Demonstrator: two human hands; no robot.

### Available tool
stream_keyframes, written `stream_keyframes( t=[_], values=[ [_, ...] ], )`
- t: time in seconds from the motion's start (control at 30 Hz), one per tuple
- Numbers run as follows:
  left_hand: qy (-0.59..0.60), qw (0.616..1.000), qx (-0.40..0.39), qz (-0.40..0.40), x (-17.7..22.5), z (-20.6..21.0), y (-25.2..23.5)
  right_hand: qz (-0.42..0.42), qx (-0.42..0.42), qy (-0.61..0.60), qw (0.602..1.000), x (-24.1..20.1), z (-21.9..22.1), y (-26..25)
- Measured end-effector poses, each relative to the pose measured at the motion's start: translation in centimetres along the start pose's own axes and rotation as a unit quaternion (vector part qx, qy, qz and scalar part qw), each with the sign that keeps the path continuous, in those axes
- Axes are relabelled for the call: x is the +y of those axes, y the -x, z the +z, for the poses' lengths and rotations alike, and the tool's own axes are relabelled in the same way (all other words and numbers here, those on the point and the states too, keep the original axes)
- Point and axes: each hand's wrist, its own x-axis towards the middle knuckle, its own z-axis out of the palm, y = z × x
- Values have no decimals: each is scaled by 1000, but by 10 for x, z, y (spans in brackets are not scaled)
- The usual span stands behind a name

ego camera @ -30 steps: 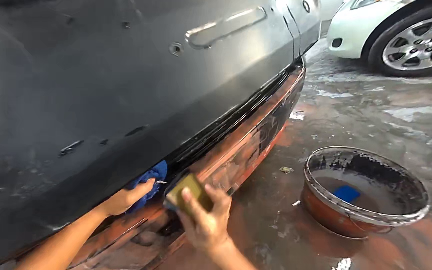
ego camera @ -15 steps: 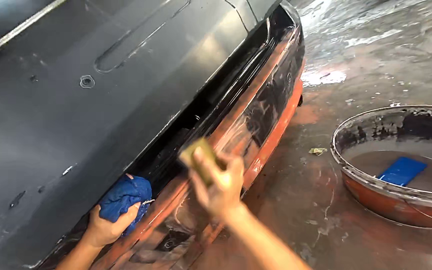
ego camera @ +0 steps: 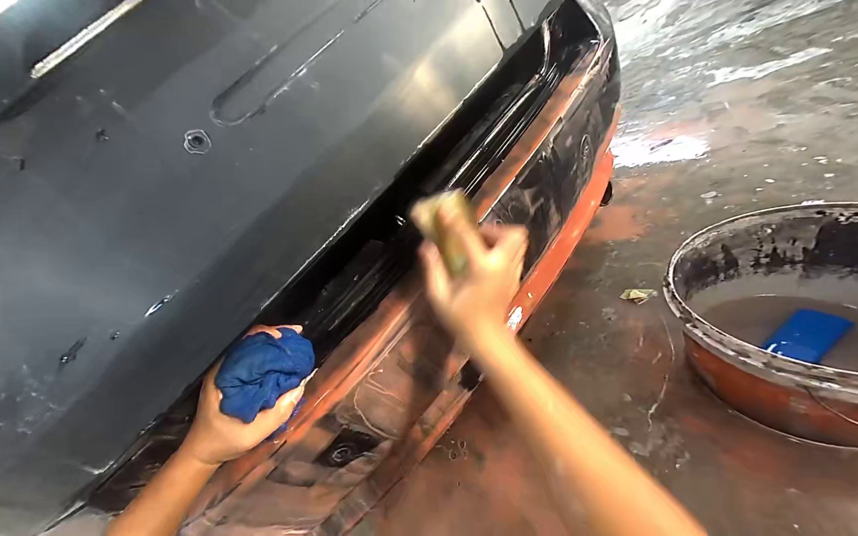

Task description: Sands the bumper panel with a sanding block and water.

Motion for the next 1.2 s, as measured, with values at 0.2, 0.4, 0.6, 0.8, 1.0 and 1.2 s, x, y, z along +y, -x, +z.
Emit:
stream_keyframes(
  t=[0.2, 0.4, 0.6, 0.8, 1.0, 1.2],
  values=[
    [-16, 1000, 0, -13, 5, 0, 0, 12, -31, -14, 999, -47, -22, 92],
    [-24, 999, 0, 46, 3, 4, -4, -10, 17, -20, 1000, 3, 6, 2],
    [-162, 984, 32, 69, 29, 33, -10, 55, -13, 8, 998, -16, -11, 20],
    [-272, 956, 91, 60, 47, 103, -99, 37, 6, -15, 999, 29, -8, 10],
    [-190, 977, 30, 97, 48, 121, -147, 91, 18, 18, 996, 10, -17, 17],
    [-189, 979, -43, 56, 24, -5, 15, -27, -39, -25, 999, 7, -25, 69]
  ],
)
